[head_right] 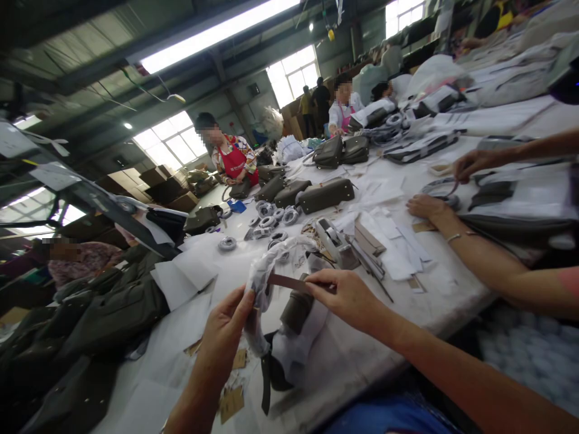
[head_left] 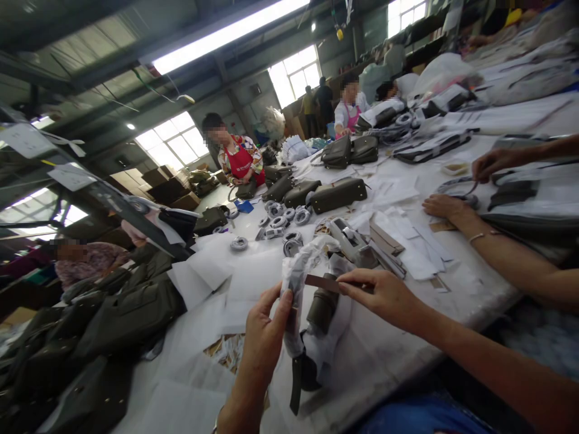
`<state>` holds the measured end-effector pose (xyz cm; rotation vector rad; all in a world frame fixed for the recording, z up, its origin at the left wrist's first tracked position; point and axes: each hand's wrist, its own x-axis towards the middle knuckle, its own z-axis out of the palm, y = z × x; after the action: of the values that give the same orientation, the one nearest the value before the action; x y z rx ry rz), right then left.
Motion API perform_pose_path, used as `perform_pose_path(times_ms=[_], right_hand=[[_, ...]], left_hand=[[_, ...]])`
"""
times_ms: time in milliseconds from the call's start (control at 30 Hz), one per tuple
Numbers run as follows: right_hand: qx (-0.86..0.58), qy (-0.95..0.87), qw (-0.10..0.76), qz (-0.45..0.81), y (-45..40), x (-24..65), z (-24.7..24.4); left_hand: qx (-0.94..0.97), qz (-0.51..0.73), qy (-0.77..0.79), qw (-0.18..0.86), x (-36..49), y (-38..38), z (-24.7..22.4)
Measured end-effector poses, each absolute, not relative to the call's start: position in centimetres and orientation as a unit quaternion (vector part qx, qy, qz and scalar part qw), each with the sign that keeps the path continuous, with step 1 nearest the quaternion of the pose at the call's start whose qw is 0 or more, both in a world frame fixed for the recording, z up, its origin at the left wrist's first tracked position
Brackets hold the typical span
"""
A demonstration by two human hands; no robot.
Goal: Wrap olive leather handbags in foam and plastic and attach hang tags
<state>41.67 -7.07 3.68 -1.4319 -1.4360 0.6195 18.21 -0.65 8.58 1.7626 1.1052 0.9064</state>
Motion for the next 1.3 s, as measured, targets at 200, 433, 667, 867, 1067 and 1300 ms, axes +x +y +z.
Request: perform_pose_path(times_ms=[200, 433, 667, 867, 1067, 1300], right_hand=[[-0.575, -0.590, 0.501, 0.264, -6.9, 40.9, 3.9], [-0.544, -0.599, 0.523, 0.268, -5.8, 39.8, 4.5], [-0.546, -0.588, 0.526, 0.281, -6.1, 40.3, 4.0], [-0.449, -0.568, 0.562, 0.400, -4.4, 38.1, 4.3], [-0.373, -0.508, 0.514, 0.583, -4.8, 38.7, 5.3], [-0.353, -0.475, 0.537, 0.601, -6.1, 38.0, 6.7]], left_hand=[[0.744, 0.320, 0.434, 0.394, 18.5, -0.8, 8.3], [0.748, 0.346, 0.454, 0.339, 17.8, -0.6, 8.3], [0.734, 0.340, 0.439, 0.391, 18.6, -1.0, 8.2], [0.755, 0.299, 0.420, 0.406, 19.5, -1.4, 8.4], [0.797, 0.305, 0.404, 0.330, 19.1, -1.6, 8.9], [0.838, 0.295, 0.393, 0.238, 19.2, -2.1, 8.9]])
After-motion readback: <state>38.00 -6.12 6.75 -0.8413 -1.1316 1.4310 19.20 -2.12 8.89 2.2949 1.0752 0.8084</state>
